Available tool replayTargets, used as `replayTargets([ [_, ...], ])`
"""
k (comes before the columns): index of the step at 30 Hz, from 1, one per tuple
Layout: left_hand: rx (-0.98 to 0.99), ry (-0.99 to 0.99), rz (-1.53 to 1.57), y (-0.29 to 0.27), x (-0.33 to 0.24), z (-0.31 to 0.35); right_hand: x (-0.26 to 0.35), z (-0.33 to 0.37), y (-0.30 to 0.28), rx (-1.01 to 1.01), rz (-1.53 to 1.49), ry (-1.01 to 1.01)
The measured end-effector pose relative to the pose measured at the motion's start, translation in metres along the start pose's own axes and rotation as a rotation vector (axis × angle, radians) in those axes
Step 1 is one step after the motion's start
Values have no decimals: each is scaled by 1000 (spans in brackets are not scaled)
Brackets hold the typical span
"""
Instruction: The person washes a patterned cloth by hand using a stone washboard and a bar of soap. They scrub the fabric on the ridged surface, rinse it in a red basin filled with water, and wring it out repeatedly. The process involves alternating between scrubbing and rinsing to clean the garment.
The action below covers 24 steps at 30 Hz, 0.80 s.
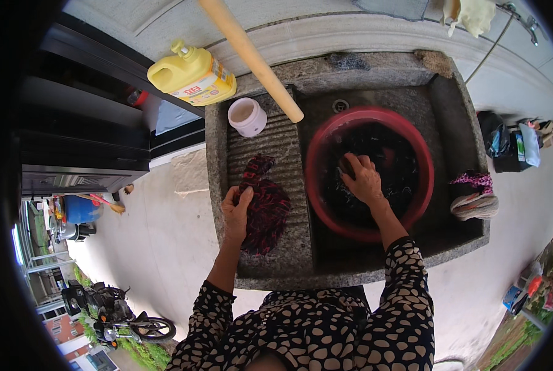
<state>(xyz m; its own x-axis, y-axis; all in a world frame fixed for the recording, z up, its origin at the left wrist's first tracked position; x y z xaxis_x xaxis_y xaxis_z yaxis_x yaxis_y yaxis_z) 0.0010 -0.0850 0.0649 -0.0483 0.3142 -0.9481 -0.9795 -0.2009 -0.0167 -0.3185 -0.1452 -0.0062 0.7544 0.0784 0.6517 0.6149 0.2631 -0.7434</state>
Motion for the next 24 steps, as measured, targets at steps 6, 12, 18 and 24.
replayTargets([
  [6,-76,21,-674,-16,34,32,11,-27,-11,49,411,6],
  [12,-229,115,-1017,0,34,58,3,-70,-3,-107,725,-263],
  [18,-322,-35,-851,14,65,61,130,-62,44,-87,53,-599],
  [24,-197,135,-54,-11,40,-17,171,-50,137,26,-427,-372],
])
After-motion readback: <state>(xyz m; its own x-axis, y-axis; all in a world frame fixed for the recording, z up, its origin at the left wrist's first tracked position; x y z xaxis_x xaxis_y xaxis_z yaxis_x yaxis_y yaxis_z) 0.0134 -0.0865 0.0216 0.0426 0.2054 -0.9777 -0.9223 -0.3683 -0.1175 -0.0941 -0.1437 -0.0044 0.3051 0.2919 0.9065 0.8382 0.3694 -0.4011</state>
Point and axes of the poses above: each hand's wrist, its own z-axis away from the middle knuckle, its own y-axis out of the palm, x = y × z, the point moved 2 cm from there along -z, towards the middle knuckle, and after that the axes turned 10 degrees about x, right-handed, at the moved point
